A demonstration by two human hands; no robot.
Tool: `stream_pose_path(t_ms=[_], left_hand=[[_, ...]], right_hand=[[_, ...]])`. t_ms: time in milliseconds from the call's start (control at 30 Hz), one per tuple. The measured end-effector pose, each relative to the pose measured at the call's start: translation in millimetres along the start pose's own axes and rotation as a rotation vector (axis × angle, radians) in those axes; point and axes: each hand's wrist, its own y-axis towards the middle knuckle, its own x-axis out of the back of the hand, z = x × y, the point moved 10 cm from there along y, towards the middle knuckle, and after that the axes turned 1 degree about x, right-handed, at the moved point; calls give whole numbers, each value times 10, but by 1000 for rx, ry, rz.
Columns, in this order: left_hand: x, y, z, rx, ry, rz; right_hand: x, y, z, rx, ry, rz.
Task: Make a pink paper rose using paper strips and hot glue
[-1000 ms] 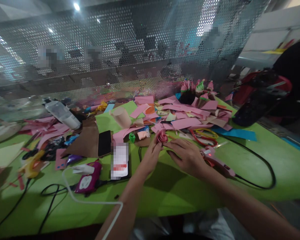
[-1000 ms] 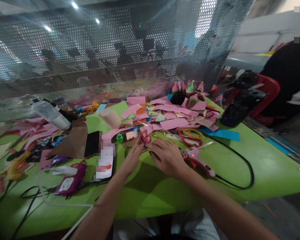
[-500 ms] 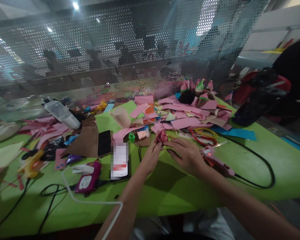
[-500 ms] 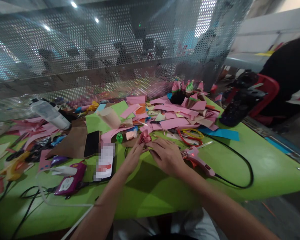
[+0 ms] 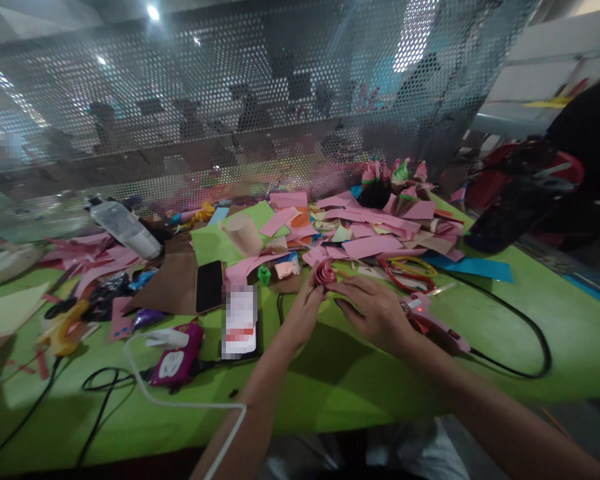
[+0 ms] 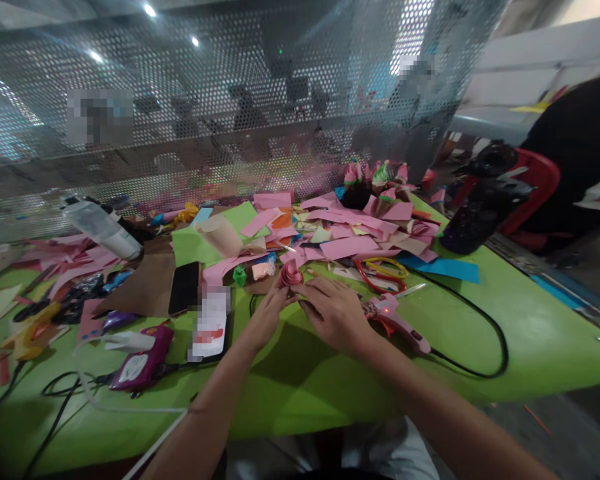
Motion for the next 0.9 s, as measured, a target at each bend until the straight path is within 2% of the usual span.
stream_pose_path(t_ms=[167,400,633,900], left_hand=[[-38,-10,-42,-5,-14,20],[-25,6,16,11,-18,20],[-5,0,27,27,-25,1],[32,-5,28,43,-45,-52]], right_hand=[[-6,-4,1,0,0,1],[-40,-16,-21,-17,15,25],[-58,-21,-40,-34,37,27],[-7,0,26,20,15,3]])
